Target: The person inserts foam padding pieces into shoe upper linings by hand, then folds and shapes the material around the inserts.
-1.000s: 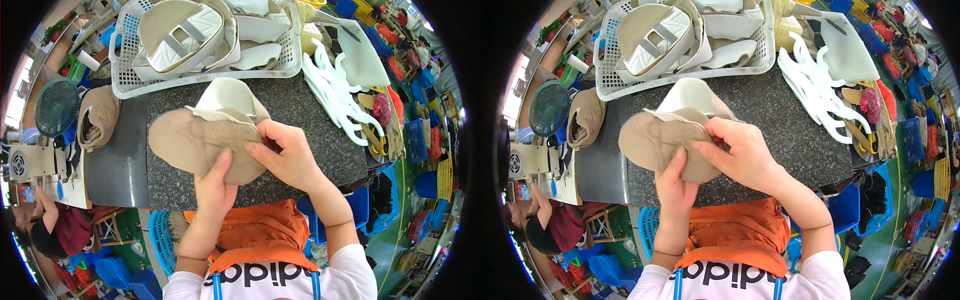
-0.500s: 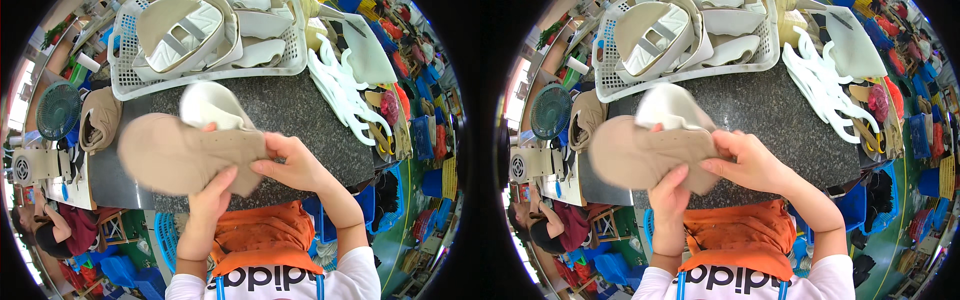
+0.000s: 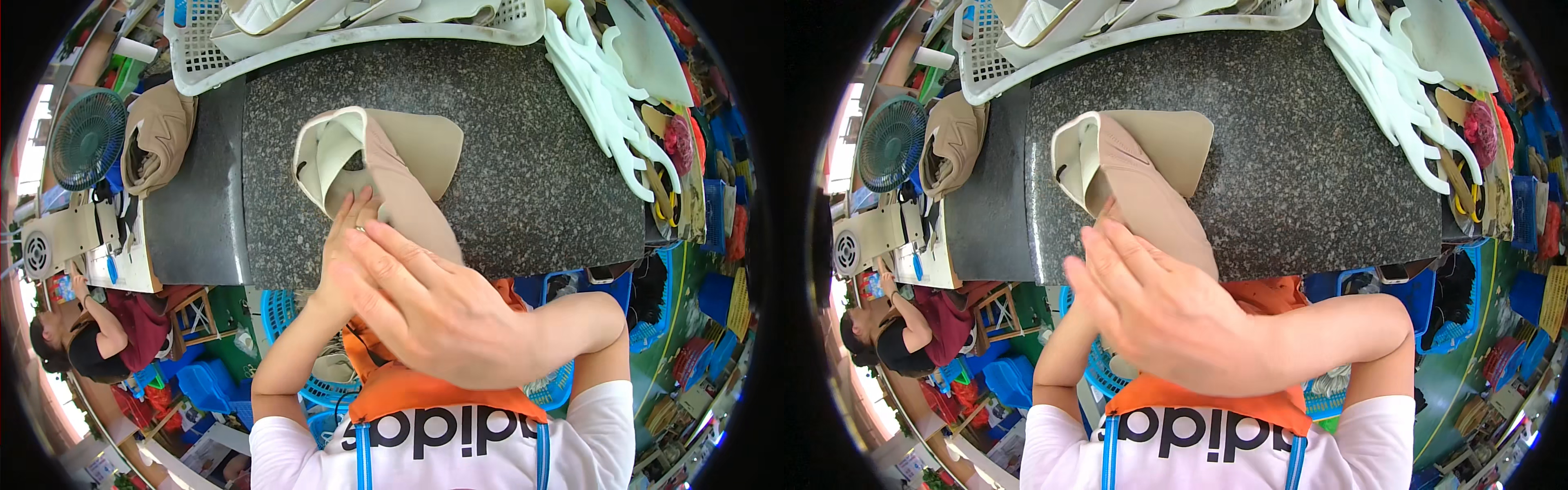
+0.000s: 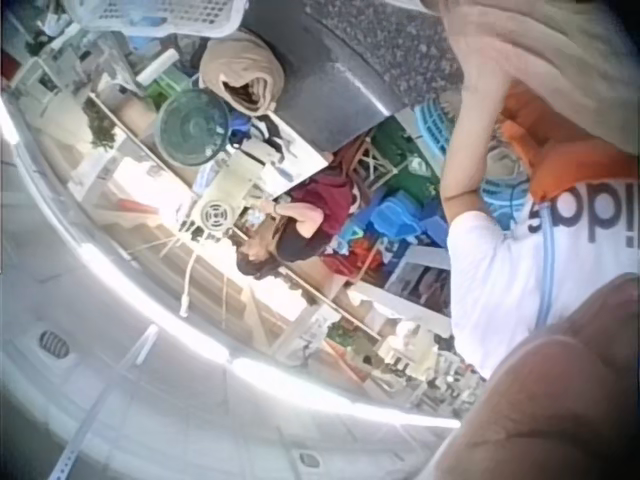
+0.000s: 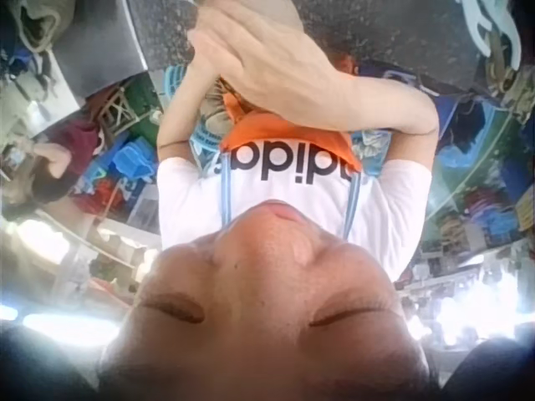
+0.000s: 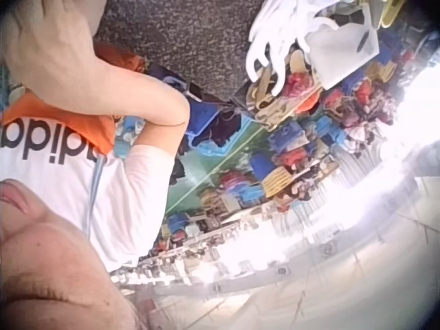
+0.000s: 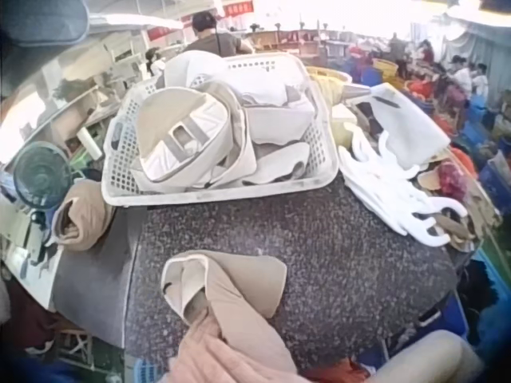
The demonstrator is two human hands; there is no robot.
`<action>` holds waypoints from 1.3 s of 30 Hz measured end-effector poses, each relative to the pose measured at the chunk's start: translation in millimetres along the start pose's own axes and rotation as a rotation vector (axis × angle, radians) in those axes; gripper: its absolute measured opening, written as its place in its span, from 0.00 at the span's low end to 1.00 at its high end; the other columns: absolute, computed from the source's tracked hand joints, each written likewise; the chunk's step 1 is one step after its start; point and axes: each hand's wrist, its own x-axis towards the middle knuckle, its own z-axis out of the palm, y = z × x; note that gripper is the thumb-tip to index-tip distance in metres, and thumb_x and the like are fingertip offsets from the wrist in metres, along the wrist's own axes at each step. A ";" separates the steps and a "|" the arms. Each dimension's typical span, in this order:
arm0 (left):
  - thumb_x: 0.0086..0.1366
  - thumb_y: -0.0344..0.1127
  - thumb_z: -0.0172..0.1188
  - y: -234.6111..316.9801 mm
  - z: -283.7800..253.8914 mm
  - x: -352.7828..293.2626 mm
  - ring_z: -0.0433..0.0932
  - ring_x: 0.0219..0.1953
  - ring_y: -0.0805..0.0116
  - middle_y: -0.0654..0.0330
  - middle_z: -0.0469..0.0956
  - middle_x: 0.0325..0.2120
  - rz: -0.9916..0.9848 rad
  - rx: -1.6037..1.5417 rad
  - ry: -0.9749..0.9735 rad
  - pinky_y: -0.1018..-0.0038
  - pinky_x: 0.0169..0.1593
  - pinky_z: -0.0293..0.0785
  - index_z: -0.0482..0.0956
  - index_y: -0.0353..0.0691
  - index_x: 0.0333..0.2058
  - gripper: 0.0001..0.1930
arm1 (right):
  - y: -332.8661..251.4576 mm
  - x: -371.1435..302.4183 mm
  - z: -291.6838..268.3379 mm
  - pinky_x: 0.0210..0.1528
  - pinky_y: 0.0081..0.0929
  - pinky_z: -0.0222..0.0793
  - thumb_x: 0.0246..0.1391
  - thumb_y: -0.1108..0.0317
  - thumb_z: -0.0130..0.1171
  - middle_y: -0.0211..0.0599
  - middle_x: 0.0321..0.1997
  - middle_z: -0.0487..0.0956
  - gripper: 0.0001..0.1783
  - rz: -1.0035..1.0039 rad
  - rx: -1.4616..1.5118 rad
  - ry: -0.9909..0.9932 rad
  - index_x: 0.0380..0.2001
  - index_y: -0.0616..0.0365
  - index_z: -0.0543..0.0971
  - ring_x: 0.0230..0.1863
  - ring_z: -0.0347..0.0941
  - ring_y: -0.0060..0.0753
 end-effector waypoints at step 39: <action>0.48 0.24 0.67 65.7 -82.5 47.4 0.74 0.37 0.76 0.65 0.76 0.34 -0.040 -0.619 -0.037 0.79 0.41 0.71 0.74 0.35 0.41 0.19 | 57.3 -25.3 -14.4 0.51 0.33 0.66 0.54 0.44 0.53 0.37 0.45 0.76 0.31 0.527 1.281 0.251 0.46 0.64 0.72 0.49 0.71 0.33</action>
